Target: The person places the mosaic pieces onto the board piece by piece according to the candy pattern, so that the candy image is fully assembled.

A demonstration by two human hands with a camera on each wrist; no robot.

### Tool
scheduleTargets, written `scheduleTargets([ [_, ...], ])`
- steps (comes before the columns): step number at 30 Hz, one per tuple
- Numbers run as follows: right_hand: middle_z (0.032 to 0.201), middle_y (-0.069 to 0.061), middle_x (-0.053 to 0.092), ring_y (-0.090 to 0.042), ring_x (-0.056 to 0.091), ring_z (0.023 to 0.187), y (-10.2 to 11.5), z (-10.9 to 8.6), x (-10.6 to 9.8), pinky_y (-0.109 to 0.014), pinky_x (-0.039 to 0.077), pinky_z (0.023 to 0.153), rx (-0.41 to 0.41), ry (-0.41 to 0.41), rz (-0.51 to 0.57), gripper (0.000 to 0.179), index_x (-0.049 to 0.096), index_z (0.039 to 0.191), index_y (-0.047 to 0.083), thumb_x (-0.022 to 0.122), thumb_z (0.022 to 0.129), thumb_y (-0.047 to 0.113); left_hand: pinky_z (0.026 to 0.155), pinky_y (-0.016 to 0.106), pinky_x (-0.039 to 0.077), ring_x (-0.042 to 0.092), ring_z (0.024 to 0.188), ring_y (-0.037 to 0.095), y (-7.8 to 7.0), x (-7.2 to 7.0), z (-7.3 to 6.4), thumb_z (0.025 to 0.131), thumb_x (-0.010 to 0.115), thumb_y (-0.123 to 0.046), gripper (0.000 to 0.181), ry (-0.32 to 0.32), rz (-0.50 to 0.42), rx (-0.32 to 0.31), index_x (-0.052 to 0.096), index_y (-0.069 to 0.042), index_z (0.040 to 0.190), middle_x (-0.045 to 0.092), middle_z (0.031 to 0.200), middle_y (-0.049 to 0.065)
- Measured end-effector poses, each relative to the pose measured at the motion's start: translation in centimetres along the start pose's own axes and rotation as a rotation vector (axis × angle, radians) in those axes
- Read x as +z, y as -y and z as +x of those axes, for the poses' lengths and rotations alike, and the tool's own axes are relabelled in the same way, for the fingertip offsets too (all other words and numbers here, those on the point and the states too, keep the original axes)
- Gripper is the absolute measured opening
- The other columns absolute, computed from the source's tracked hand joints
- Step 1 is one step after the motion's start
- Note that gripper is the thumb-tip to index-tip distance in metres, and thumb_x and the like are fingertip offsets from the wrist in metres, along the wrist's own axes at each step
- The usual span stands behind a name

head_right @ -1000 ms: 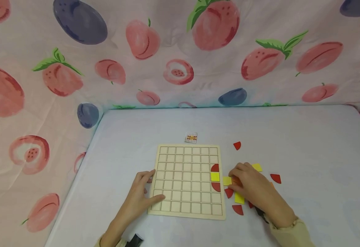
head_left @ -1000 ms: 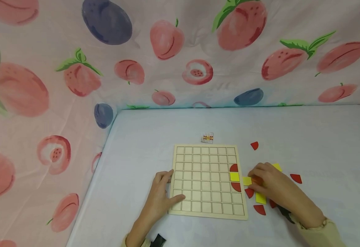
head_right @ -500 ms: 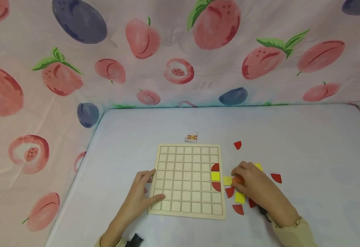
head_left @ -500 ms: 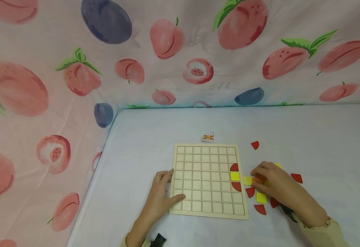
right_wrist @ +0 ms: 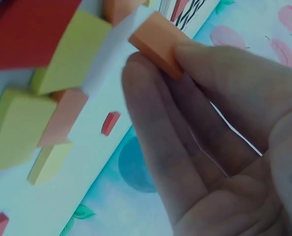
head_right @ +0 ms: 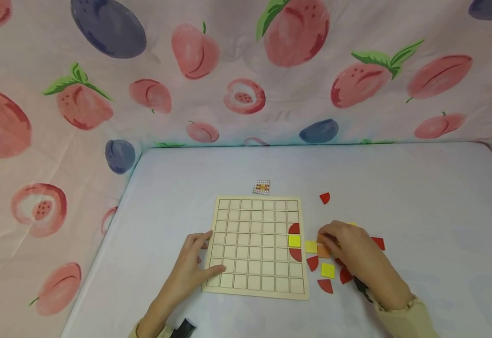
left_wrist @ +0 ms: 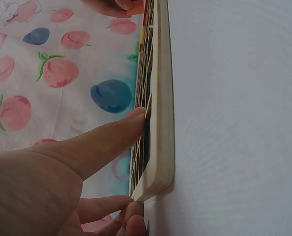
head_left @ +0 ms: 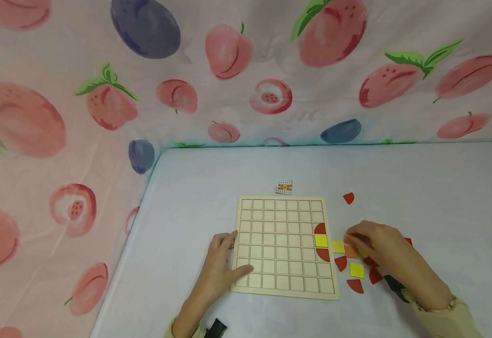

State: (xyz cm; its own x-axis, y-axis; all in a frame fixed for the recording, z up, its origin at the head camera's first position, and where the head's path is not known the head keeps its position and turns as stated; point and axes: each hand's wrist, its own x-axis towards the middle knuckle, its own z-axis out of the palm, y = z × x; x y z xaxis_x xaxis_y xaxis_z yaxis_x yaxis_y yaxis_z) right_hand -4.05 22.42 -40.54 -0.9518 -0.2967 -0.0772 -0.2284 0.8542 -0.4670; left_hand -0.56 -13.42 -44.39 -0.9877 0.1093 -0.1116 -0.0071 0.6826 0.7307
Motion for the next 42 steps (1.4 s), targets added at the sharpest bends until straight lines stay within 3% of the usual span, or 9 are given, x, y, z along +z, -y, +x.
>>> scheduleTargets([
  [5,0.081,0.011,0.063,-0.009,0.053,0.072,0.8,0.4,0.1,-0.023,0.051,0.065,-0.043,-0.017,0.040,0.009,0.076,0.096,0.016,0.076,0.087,0.016,0.082,0.028,0.044,0.048,0.114,0.021,-0.1,0.0,0.1,0.075,0.088,-0.024,0.087,0.003,0.005,-0.003,0.045,-0.002,0.146,0.045,0.131,0.010],
  [12,0.086,0.011,0.062,-0.005,0.053,0.074,2.4,1.5,0.8,-0.023,0.051,0.067,-0.180,-0.089,0.030,0.008,0.076,0.093,0.014,0.077,0.085,0.013,0.081,0.027,0.044,0.048,0.113,0.021,0.0,0.1,0.0,0.074,0.089,-0.024,0.087,-0.003,0.008,-0.003,0.045,-0.002,0.146,0.045,0.131,0.010],
  [18,0.086,0.010,0.062,-0.002,0.052,0.072,3.5,2.3,1.5,-0.019,0.050,0.064,-0.226,-0.067,0.087,0.009,0.076,0.094,0.012,0.077,0.085,0.012,0.081,0.027,0.044,0.048,0.113,0.021,0.1,0.1,-0.1,0.074,0.089,-0.025,0.087,-0.005,0.013,-0.003,0.046,-0.003,0.146,0.046,0.132,0.009],
  [28,0.087,0.010,0.064,-0.004,0.057,0.076,4.7,3.2,2.6,-0.024,0.054,0.072,-0.216,0.011,0.059,0.010,0.076,0.095,0.013,0.076,0.086,0.016,0.081,0.027,0.044,0.048,0.114,0.021,0.1,0.2,0.0,0.074,0.089,-0.025,0.087,-0.002,0.004,0.001,0.046,-0.004,0.146,0.045,0.132,0.008],
  [42,0.088,0.007,0.062,-0.008,0.054,0.081,4.6,3.6,3.6,-0.028,0.052,0.073,-0.271,-0.027,-0.062,0.010,0.077,0.093,0.013,0.079,0.084,0.015,0.082,0.028,0.045,0.049,0.115,0.021,0.2,0.2,0.0,0.074,0.089,-0.025,0.087,-0.007,0.004,0.003,0.046,-0.004,0.146,0.045,0.133,0.009],
])
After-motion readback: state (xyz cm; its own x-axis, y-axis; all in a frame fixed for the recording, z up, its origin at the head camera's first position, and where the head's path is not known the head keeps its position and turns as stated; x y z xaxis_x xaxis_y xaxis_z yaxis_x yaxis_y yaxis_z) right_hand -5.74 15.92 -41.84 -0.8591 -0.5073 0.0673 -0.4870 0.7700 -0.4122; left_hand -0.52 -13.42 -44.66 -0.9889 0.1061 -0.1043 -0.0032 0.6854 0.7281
